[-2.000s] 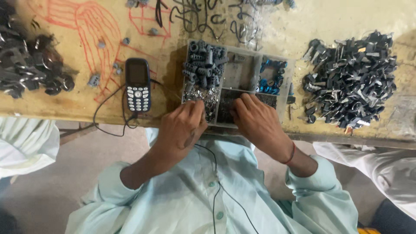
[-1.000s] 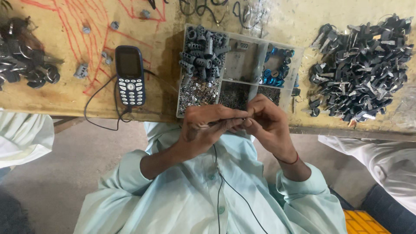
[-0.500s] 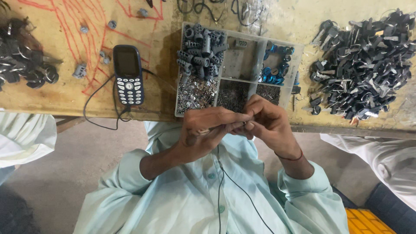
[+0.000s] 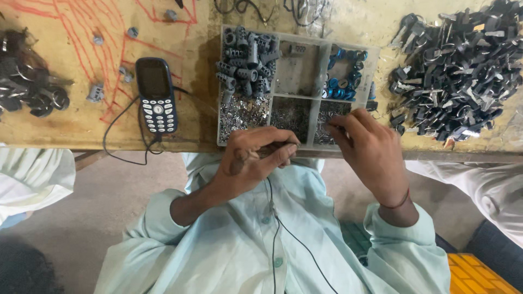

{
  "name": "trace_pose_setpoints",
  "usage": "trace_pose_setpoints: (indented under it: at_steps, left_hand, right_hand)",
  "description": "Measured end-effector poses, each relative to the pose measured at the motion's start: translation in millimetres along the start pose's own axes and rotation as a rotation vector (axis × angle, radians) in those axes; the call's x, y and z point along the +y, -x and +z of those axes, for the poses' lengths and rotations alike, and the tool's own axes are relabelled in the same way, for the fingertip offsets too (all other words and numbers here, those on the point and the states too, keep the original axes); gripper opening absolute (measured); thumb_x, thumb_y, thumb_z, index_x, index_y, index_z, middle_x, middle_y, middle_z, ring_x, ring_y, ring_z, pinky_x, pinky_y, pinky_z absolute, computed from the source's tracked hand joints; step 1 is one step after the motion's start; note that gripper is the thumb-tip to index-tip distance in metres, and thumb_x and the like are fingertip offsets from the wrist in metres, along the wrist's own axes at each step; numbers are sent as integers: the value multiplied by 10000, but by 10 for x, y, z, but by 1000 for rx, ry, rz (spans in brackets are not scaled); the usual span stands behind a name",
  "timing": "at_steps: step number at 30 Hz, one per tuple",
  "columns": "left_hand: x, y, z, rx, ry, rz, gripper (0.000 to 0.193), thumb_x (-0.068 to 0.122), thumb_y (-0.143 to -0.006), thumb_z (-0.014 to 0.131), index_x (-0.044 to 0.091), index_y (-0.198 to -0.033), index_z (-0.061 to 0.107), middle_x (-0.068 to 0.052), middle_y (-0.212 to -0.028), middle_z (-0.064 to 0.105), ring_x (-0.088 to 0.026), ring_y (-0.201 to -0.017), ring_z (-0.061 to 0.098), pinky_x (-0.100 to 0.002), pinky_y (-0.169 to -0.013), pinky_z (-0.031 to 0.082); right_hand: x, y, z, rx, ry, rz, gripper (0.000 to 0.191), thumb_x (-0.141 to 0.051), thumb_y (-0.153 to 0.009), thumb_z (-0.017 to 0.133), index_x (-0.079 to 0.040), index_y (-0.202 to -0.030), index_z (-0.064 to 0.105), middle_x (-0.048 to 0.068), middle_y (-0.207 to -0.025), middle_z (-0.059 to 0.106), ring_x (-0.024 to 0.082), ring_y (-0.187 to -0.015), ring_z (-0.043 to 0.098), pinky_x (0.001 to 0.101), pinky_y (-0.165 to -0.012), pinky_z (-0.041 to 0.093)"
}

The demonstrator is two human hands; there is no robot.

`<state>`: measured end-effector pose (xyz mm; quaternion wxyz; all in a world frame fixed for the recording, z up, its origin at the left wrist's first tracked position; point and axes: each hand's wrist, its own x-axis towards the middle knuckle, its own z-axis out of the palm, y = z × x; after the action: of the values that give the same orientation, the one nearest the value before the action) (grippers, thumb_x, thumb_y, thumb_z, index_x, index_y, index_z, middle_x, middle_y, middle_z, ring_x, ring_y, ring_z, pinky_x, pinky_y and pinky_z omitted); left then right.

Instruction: The person sits at a workbench assembling small valve or faucet components by hand. They pick grey plastic bodies, blue springs, and small metal screws from a compartment box, press the parts together, and place the finished assemblies onto a growing pile on the table.

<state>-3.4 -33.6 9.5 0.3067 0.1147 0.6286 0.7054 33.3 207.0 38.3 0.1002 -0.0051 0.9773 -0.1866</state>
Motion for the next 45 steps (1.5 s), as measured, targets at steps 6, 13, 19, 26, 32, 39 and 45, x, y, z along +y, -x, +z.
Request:
trace_pose_setpoints:
  at_steps: [6, 13, 19, 26, 32, 39, 45]
  left_hand:
    - [21, -25, 10, 9, -106, 157, 115, 91, -932, 742, 5, -1009, 747, -62, -876, 752, -79, -742, 719, -226, -681, 577]
    - [11, -3, 36, 13, -92, 117, 133, 72, -940, 725, -11, -1043, 734, -55, -903, 752, -72, -784, 716, -224, -714, 588]
    - [-104, -62, 130, -44, 290, -118, 178, 85, -975, 687, -46, -1094, 707, -63, -942, 762, -99, -852, 739, -246, -787, 635]
    - [-61, 13, 60, -83, 262, -36, 178, 78, -1007, 661, -54, -1121, 700, -86, -998, 768, -119, -927, 761, -249, -857, 641]
    - [21, 37, 56, 61, -18, 243, 109, 54, -971, 719, -1, -1065, 723, -74, -989, 743, -107, -886, 758, -237, -778, 629]
    - [43, 16, -78, -57, -35, 124, 157, 96, -887, 779, 15, -1018, 750, -69, -882, 746, -104, -756, 717, -251, -674, 569]
    - [36, 27, -147, -113, -28, 46, 165, 109, -857, 775, 34, -1003, 787, -56, -851, 780, -85, -738, 719, -245, -661, 572]
  right_hand:
    - [174, 39, 75, 3, 32, -96, 116, -52, -948, 703, -38, -1016, 610, 146, -922, 604, 372, -779, 632, 471, -651, 483]
    - [36, 126, 30, -57, -883, 67, 133, 26, -971, 666, 12, -1094, 616, 78, -1000, 704, 152, -871, 734, 297, -744, 612]
    - [-259, 279, 254, 222, -736, -134, 163, 55, -907, 754, 49, -1036, 655, 137, -1079, 638, 163, -903, 692, 264, -778, 628]
    - [-112, 339, 336, 91, -991, -56, 128, 35, -946, 723, 46, -1058, 663, 112, -1119, 625, 133, -955, 646, 255, -815, 580]
    - [-193, 299, 518, 288, -870, -160, 111, 3, -964, 724, 20, -1039, 644, 110, -1097, 655, 150, -926, 644, 257, -815, 537]
    - [-123, 184, 349, 259, -507, -553, 262, 102, -855, 774, -2, -1083, 700, 124, -1073, 712, 269, -946, 715, 357, -838, 608]
    - [-29, 77, 259, -85, -756, -519, 264, 128, -885, 688, -44, -1085, 698, 114, -1050, 719, 240, -945, 751, 333, -829, 621]
